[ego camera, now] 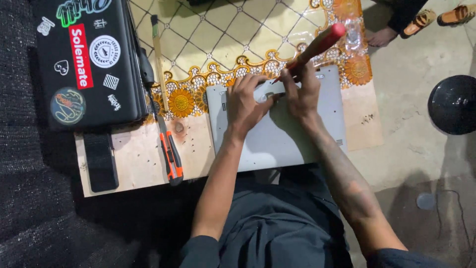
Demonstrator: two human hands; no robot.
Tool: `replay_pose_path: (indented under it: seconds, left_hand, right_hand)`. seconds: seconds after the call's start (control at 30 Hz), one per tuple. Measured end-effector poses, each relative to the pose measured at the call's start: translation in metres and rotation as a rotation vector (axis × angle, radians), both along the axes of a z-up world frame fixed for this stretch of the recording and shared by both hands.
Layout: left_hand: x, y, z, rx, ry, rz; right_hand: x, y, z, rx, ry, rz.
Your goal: The person uses a red screwdriver to remove screws from the bottom cover of a silver laptop. They then use an orange utility knife to pry open the casing. Finally, they lift the back cover off to reveal the internal components and use a brush to clean the inside.
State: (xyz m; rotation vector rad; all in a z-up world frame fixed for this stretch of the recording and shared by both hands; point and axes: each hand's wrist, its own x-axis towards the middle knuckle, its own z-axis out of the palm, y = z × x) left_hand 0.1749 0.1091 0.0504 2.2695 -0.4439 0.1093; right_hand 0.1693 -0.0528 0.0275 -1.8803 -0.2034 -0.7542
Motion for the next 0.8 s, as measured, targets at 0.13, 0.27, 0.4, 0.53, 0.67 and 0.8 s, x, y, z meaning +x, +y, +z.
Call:
replay_pose_path:
  seconds: [0.13, 0.27, 0.4, 0.53, 0.67, 0.8]
  left_hand:
    - [0.0, -0.006, -0.005, 0.069, -0.007, 0.022]
    - [0.0, -0.005, -0.003, 0.105, -0.022, 0.019]
    - [0.0, -0.004, -0.008, 0.12, -0.043, 0.023]
    - [-0.001, -0.005, -0.005, 0.127, -0.052, 0.033]
    - [-0.002, -0.004, -0.001, 0.11, -0.02, 0.024]
    - [0.0, -0.004, -0.008, 0.097, -0.031, 0.022]
  right_hand:
    - [-0.004, 0.005, -0.009, 0.025, 0.034, 0.015]
    - [-0.002, 0.005, -0.014, 0.032, 0.027, 0.035]
    - [-0.005, 0.01, -0.01, -0.025, 0.02, -0.005]
    - [0.0, 0.004, -0.017, -0.026, 0.006, 0.021]
    - [-0.001, 0.004, -0.011, -0.069, 0.009, 0.058]
    - [0.001, 0.005, -0.007, -0.104, 0.006, 0.081]
